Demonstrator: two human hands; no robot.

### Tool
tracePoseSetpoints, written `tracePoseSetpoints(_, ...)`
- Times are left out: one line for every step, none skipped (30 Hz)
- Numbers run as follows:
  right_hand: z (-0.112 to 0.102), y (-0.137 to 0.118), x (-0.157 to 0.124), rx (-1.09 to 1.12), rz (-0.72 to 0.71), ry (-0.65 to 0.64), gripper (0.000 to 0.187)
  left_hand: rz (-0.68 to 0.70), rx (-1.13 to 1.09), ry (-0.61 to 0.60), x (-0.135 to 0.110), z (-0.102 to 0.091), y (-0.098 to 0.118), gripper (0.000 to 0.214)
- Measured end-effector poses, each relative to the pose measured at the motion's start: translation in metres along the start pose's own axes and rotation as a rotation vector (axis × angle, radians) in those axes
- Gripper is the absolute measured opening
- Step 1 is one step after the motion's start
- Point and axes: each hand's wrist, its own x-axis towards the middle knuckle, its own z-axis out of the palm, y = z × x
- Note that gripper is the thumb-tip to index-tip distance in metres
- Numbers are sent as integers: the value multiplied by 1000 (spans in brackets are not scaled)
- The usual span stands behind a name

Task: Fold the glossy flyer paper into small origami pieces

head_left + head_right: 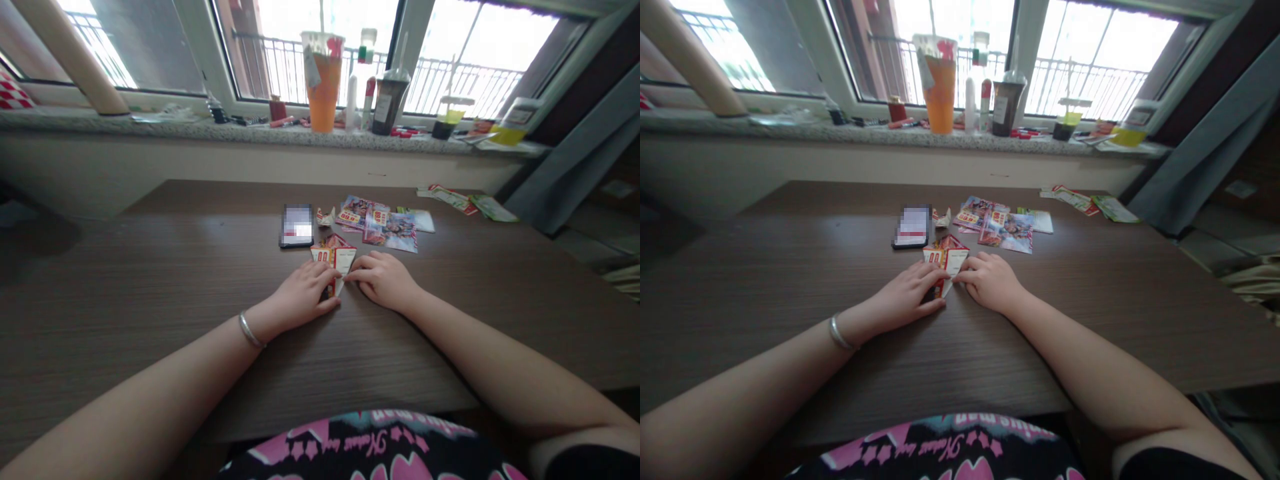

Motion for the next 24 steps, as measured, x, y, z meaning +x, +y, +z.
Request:
tracePoseSetpoints(0, 1, 0, -1, 15, 1, 28, 1, -6, -9, 0, 0, 0, 37)
tracePoseSetpoints(1, 2, 0, 0, 29, 2, 28, 4, -12, -17, 0, -1, 0, 36)
tracePoseSetpoints(1, 3, 0, 0, 41, 3, 29, 8, -18, -23, 0, -1, 0, 35)
tracePoseSetpoints(2, 4, 0, 1, 53, 4, 29, 12, -24, -24, 0, -1, 0, 34)
tracePoseSetpoints(2, 5, 0, -1, 66, 7, 29, 15, -28, -21, -1, -1, 0, 33)
tracePoseSetpoints(3, 6, 0, -4, 78, 10, 30, 18, -32, -18, -1, -2, 0, 33)
tracePoseSetpoints(3, 6, 1, -9, 89, 12, 30, 21, -36, -16, -1, -2, -1, 33)
tracePoseSetpoints(3, 7, 1, -15, 101, 14, 30, 22, -42, -15, -2, -2, -1, 33)
tracePoseSetpoints(3, 7, 1, -22, 112, 14, 31, 22, -49, -16, -2, -2, -1, 33)
tracePoseSetpoints(3, 7, 1, -29, 123, 12, 32, 21, -58, -17, -2, -2, -1, 33)
tracePoseSetpoints(2, 7, 1, -35, 133, 8, 32, 20, -67, -18, -2, -2, 0, 33)
tracePoseSetpoints(1, 6, 1, -40, 141, 1, 32, 18, -75, -18, -2, -3, 0, 33)
tracePoseSetpoints(0, 5, 1, -47, 151, -6, 32, 15, -81, -18, -2, -3, 0, 33)
tracePoseSetpoints(-1, 4, 1, -53, 161, -13, 32, 14, -84, -18, -2, -3, 0, 33)
tracePoseSetpoints(-1, 4, 1, -58, 171, -20, 32, 14, -86, -19, -2, -3, 0, 33)
tracePoseSetpoints(-2, 3, 1, -63, 182, -26, 32, 14, -88, -20, -2, -2, 0, 33)
tracePoseSetpoints(-3, 2, 1, -68, 193, -33, 33, 13, -90, -21, -2, -2, 0, 33)
tracePoseSetpoints(-3, 2, 1, -72, 203, -40, 33, 11, -92, -23, -2, -2, 0, 33)
tracePoseSetpoints(-3, 2, 1, -77, 214, -45, 34, 8, -94, -26, -2, -2, 0, 34)
tracePoseSetpoints(-3, 2, 1, -82, 226, -50, 34, 4, -96, -29, -2, -2, 0, 34)
tracePoseSetpoints(-2, 3, 2, -87, 238, -54, 34, 0, -97, -32, -2, -2, 0, 34)
tracePoseSetpoints(-2, 3, 2, -93, 252, -58, 35, -2, -97, -36, -2, -2, 0, 34)
tracePoseSetpoints(-1, 4, 2, -98, 266, -62, 35, -2, -97, -39, -2, -2, 0, 34)
tracePoseSetpoints(-1, 4, 2, -102, 279, -67, 35, -3, -97, -40, -2, -2, 0, 34)
